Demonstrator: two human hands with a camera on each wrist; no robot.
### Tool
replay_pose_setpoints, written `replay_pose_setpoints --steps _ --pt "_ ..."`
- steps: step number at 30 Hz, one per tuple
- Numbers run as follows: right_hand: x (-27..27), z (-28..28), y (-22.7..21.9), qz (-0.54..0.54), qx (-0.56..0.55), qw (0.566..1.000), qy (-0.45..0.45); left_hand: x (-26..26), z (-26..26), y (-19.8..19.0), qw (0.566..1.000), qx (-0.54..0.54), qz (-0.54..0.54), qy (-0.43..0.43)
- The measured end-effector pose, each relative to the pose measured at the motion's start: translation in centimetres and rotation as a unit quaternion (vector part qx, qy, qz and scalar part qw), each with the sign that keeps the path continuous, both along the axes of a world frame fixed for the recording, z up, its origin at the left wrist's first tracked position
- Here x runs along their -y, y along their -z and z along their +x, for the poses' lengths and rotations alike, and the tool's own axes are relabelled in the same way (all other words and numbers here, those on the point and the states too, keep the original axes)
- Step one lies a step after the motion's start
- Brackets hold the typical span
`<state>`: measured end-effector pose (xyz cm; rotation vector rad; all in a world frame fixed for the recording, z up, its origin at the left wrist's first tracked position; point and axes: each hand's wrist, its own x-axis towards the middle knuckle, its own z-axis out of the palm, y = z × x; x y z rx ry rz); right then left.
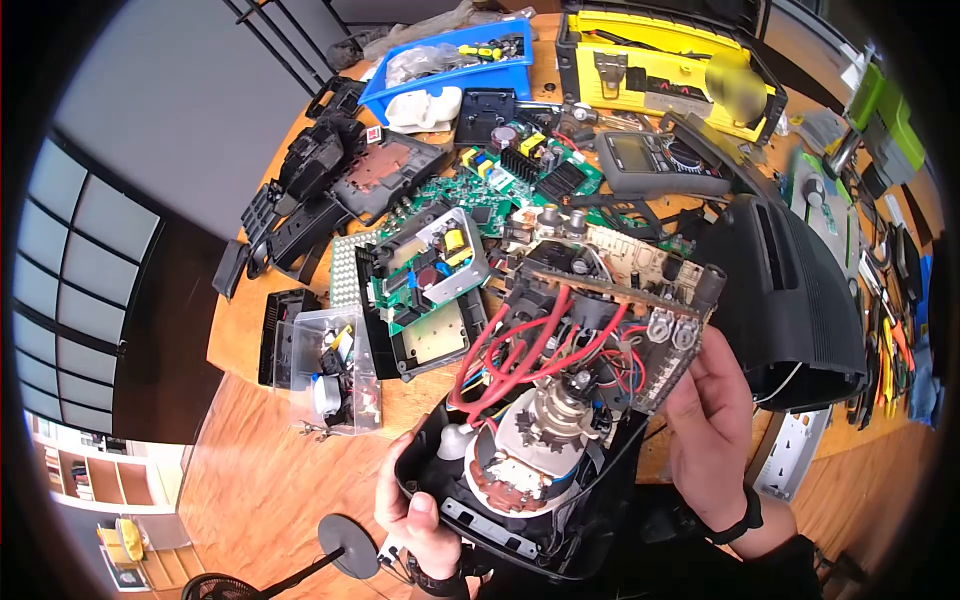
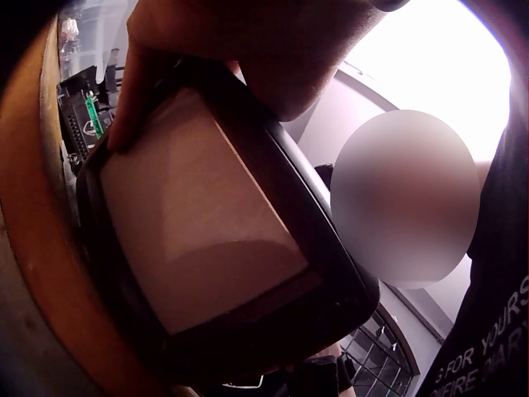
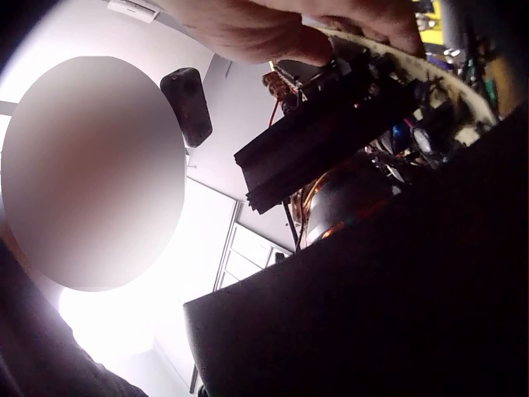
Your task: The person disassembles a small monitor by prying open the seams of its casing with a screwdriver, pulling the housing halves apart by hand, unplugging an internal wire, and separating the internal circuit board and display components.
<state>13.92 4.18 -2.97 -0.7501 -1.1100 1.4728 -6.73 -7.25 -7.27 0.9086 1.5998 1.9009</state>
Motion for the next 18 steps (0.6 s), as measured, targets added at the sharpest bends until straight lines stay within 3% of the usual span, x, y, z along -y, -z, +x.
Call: replay_pose_setpoints --steps 5,9,18 --pt "-0.1 0.2 0.6 -0.003 -0.016 1.0 0.01 -0.3 0.6 -0.2 0.999 -0.017 -0.03 -0.035" --pt "0.1 0.5 1.4 -0.027 -0.053 0.998 0.03 0.3 0.7 -0.1 1.0 -0.021 0.008 -0.003" --pt "1.5 1.2 2.1 -0.015 -0.066 0.994 0.092 0.1 1.1 0.5 0.994 -0.091 0.063 -0.02"
